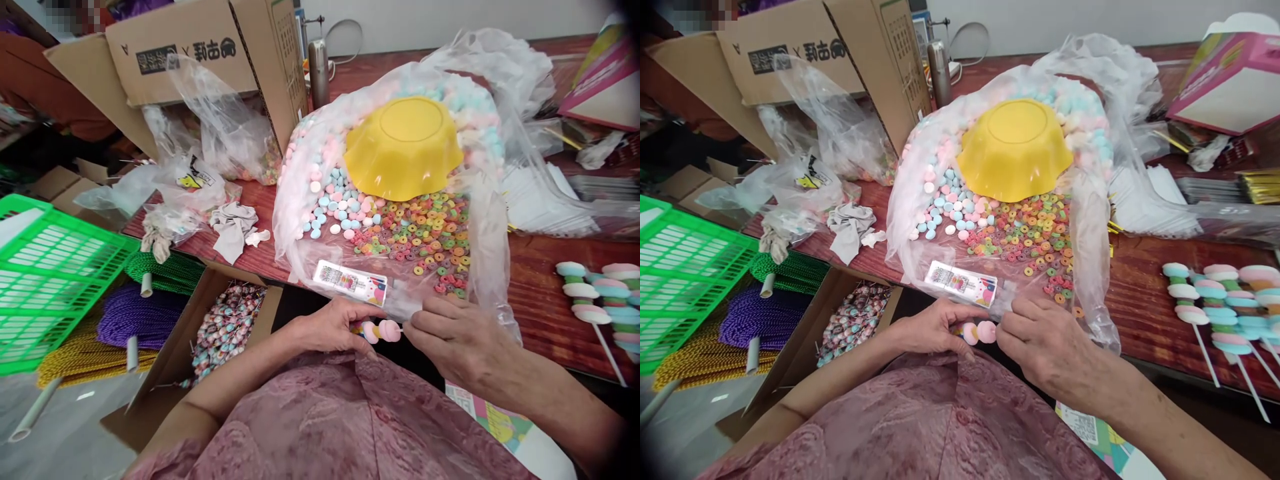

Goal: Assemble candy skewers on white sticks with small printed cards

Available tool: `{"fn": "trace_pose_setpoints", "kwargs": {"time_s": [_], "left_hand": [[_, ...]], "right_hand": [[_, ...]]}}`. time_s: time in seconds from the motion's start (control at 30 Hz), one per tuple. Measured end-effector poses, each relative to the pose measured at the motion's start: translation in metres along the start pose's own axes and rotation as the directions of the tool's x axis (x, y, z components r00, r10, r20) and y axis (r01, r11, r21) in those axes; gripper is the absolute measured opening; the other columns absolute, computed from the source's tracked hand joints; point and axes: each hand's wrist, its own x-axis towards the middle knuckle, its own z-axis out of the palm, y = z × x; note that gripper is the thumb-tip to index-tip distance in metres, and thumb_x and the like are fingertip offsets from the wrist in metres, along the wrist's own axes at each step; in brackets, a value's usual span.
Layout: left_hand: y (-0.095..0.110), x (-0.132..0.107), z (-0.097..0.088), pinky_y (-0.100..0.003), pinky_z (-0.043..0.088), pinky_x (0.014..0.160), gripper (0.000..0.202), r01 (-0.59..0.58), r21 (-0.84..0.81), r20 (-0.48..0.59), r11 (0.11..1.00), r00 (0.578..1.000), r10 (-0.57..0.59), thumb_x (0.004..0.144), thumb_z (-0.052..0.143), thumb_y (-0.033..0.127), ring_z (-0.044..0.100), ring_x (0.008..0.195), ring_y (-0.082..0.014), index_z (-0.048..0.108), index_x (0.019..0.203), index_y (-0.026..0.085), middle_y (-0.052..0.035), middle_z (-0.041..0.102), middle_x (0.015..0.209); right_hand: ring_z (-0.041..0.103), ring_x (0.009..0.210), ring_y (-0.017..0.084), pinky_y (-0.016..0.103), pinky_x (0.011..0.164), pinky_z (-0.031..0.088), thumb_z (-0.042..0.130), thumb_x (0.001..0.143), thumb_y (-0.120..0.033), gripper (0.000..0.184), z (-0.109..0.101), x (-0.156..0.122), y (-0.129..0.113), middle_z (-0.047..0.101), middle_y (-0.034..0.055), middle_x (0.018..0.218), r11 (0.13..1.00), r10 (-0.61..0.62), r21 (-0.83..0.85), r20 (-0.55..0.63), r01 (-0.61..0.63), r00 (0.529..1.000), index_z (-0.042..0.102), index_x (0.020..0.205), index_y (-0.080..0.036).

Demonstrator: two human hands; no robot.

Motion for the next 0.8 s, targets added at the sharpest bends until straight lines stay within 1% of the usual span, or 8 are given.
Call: {"fn": "trace_pose_setpoints", "kwargs": {"time_s": [0.13, 0.3, 0.37, 0.43, 0.5, 0.67, 0.73, 0.8], "left_hand": [[-0.001, -0.005, -0.004, -0.035, 0.046, 0.093, 0.076, 0.053, -0.007, -0.027, 0.999, 0.998, -0.053, 0.071, 0.086, 0.039, 0.059, 0.099, -0.0253, 0.057, 0.139, 0.02, -0.0048, 0.067, 0.107], [0.007, -0.021, -0.026, -0.03, 0.046, 0.084, 0.106, 0.096, 0.065, 0.009, 0.993, 0.995, -0.097, 0.052, 0.096, 0.04, 0.058, 0.094, -0.0233, 0.049, 0.145, 0.023, -0.0052, 0.064, 0.106], [0.01, -0.027, -0.033, -0.027, 0.045, 0.079, 0.091, 0.167, 0.077, 0.113, 0.983, 0.978, -0.175, 0.054, 0.095, 0.04, 0.058, 0.09, -0.0216, 0.058, 0.135, 0.022, -0.0032, 0.064, 0.103], [0.01, -0.03, -0.035, -0.024, 0.043, 0.071, 0.063, 0.244, 0.092, 0.229, 0.965, 0.938, -0.259, 0.059, 0.093, 0.039, 0.057, 0.082, -0.0189, 0.068, 0.114, 0.019, 0.0002, 0.063, 0.091], [0.005, -0.031, -0.031, -0.022, 0.041, 0.066, 0.047, 0.287, 0.082, 0.288, 0.955, 0.91, -0.298, 0.062, 0.091, 0.041, 0.053, 0.075, -0.0163, 0.069, 0.095, 0.015, 0.0024, 0.059, 0.079], [-0.007, -0.025, -0.018, -0.024, 0.041, 0.063, 0.049, 0.317, -0.112, 0.251, 0.942, 0.926, -0.282, 0.065, 0.087, 0.05, 0.051, 0.067, -0.0141, 0.063, 0.086, 0.013, 0.0008, 0.06, 0.075], [-0.009, -0.023, -0.015, -0.023, 0.039, 0.059, 0.05, 0.285, -0.085, 0.206, 0.955, 0.943, -0.263, 0.065, 0.087, 0.051, 0.05, 0.066, -0.0137, 0.062, 0.084, 0.013, 0.0008, 0.059, 0.074], [-0.009, -0.02, -0.014, -0.022, 0.035, 0.056, 0.048, 0.221, 0.035, 0.13, 0.975, 0.966, -0.224, 0.066, 0.086, 0.051, 0.046, 0.064, -0.0127, 0.06, 0.079, 0.013, 0.0026, 0.055, 0.07]], "right_hand": [[0.042, 0.071, 0.017, 0.032, 0.066, 0.029, 0.044, 0.095, -0.003, 0.019, 0.005, 0.001, 0.0, 0.051, 0.0033, 0.076, 1.0, -0.016, -0.017, -0.04, 0.015, 0.999, 0.058, 0.089, -0.014], [0.049, 0.074, 0.015, 0.03, 0.067, 0.036, 0.055, 0.09, 0.0, 0.019, 0.004, -0.008, 0.006, 0.059, 0.0035, 0.083, 0.995, 0.037, 0.098, -0.145, -0.023, 0.989, 0.059, 0.102, -0.014], [0.05, 0.074, 0.014, 0.031, 0.069, 0.039, 0.058, 0.089, 0.0, 0.02, 0.006, -0.011, 0.004, 0.06, 0.003, 0.083, 0.989, 0.067, 0.139, -0.187, -0.041, 0.98, 0.059, 0.102, -0.014], [0.05, 0.073, 0.013, 0.031, 0.071, 0.041, 0.061, 0.087, 0.001, 0.021, 0.01, -0.014, 0.001, 0.061, 0.0023, 0.081, 0.987, 0.096, 0.146, -0.227, -0.064, 0.969, 0.059, 0.1, -0.014], [0.052, 0.074, 0.014, 0.033, 0.072, 0.043, 0.064, 0.084, 0.002, 0.022, 0.014, -0.016, -0.001, 0.062, 0.0026, 0.082, 0.993, 0.097, 0.098, -0.276, -0.073, 0.956, 0.059, 0.099, -0.014], [0.052, 0.079, 0.016, 0.032, 0.072, 0.044, 0.064, 0.082, 0.003, 0.022, 0.018, -0.019, -0.002, 0.063, 0.004, 0.086, 0.994, 0.04, -0.084, -0.348, -0.074, 0.936, 0.062, 0.093, -0.016], [0.05, 0.076, 0.015, 0.03, 0.069, 0.042, 0.062, 0.082, 0.003, 0.022, 0.016, -0.02, -0.002, 0.061, 0.0037, 0.084, 0.993, 0.068, -0.069, -0.334, -0.096, 0.94, 0.062, 0.092, -0.016], [0.049, 0.075, 0.014, 0.029, 0.068, 0.04, 0.061, 0.082, 0.003, 0.022, 0.014, -0.02, -0.003, 0.06, 0.0035, 0.084, 0.992, 0.081, -0.066, -0.313, -0.107, 0.946, 0.062, 0.093, -0.016]]}}
